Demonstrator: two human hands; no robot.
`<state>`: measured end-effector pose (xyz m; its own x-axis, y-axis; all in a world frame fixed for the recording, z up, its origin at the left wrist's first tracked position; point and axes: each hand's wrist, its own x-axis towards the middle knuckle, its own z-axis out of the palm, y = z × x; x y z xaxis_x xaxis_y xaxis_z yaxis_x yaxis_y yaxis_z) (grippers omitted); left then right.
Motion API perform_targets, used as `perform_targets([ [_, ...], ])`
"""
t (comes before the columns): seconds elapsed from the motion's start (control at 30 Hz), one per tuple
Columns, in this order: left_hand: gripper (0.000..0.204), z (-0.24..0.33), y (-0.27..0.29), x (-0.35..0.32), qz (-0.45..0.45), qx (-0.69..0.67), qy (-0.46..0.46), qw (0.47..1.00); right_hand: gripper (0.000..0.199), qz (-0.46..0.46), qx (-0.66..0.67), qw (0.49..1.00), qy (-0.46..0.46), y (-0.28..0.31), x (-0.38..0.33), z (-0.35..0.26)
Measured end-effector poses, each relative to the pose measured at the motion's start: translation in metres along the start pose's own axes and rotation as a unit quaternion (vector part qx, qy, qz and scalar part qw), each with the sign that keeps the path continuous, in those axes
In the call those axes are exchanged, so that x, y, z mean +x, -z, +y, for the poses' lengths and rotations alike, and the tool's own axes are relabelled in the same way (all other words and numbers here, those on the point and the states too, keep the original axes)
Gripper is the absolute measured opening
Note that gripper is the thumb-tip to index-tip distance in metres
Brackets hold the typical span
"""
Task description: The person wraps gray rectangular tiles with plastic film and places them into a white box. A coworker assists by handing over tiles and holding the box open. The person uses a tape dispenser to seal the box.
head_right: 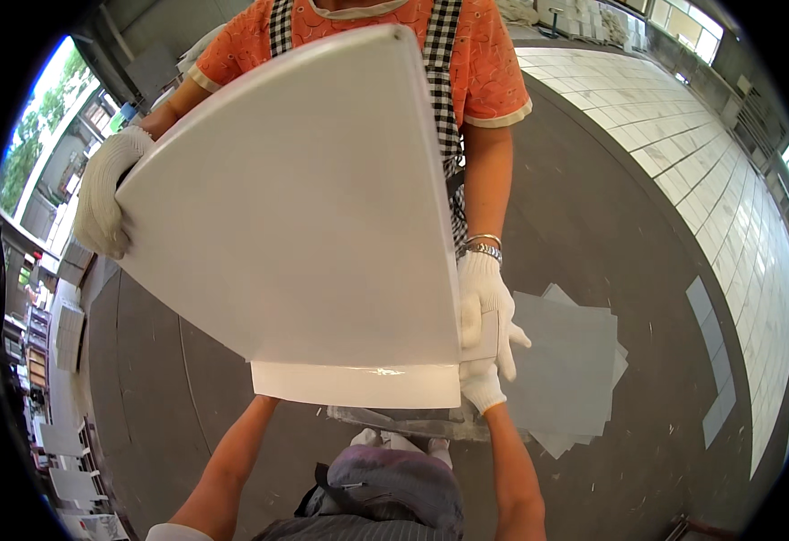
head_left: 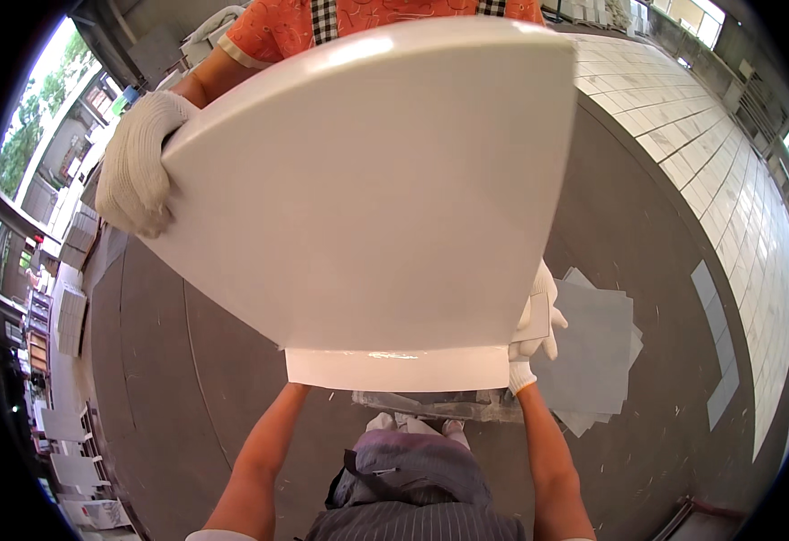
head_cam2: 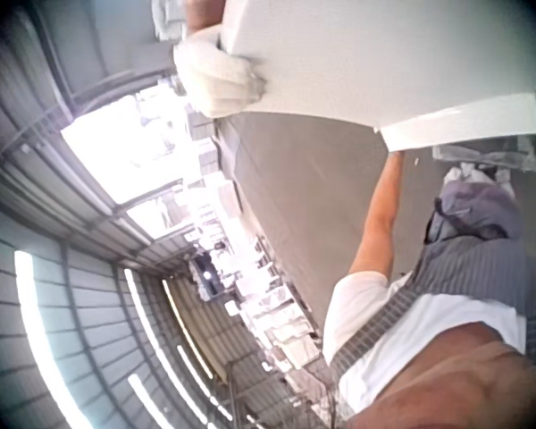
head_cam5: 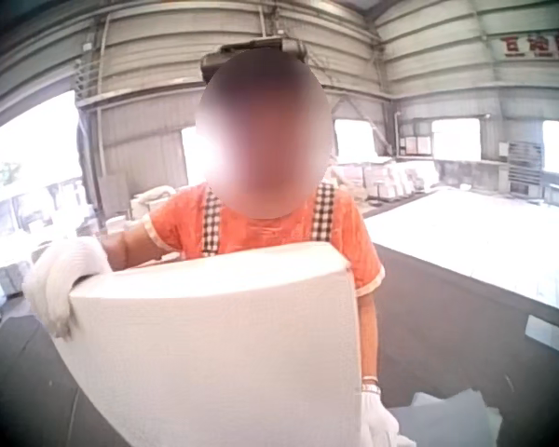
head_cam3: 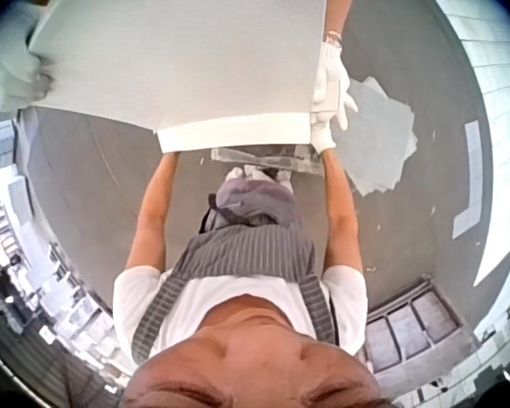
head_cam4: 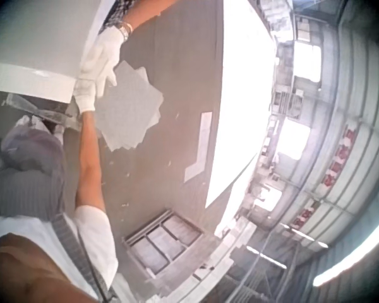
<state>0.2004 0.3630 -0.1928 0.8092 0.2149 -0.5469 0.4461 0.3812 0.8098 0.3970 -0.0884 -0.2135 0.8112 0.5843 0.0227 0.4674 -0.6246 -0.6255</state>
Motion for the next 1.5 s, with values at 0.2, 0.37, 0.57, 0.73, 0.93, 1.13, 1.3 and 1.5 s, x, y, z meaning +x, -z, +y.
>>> perform_targets([
  [0.2,0.057,0.0,0.002,0.002,0.006,-0.014,0.011,1.0,0.062,0.007,0.043,0.998,-0.034,-0.001,-0.008,0.005],
  [0.37,0.059,0.0,0.002,0.007,0.002,-0.025,0.018,1.0,0.06,0.016,0.062,0.997,-0.052,0.0,-0.006,0.013],
  [0.57,0.061,-0.004,0.005,0.014,0.0,-0.034,0.015,0.999,0.058,0.021,0.086,0.994,-0.066,-0.001,-0.006,0.019],
  [0.73,0.063,-0.012,0.011,0.023,-0.003,-0.048,0.024,0.999,0.056,0.024,0.101,0.991,-0.081,-0.001,-0.009,0.024],
  [0.93,0.06,-0.018,0.015,0.028,-0.008,0.002,-0.027,1.0,0.053,0.029,0.118,0.989,-0.087,-0.005,-0.007,0.027],
  [1.13,0.056,0.024,-0.026,0.026,0.089,-0.144,0.085,0.982,0.051,0.037,0.14,0.985,-0.098,-0.01,-0.01,0.037],
  [1.3,0.047,0.031,-0.052,-0.006,-0.049,0.012,-0.029,0.998,0.049,0.048,0.155,0.981,-0.104,-0.015,-0.009,0.043],
  [1.5,0.035,0.028,-0.049,-0.095,0.265,0.142,-0.175,0.938,0.047,0.054,0.19,0.976,-0.094,-0.027,-0.004,0.039],
])
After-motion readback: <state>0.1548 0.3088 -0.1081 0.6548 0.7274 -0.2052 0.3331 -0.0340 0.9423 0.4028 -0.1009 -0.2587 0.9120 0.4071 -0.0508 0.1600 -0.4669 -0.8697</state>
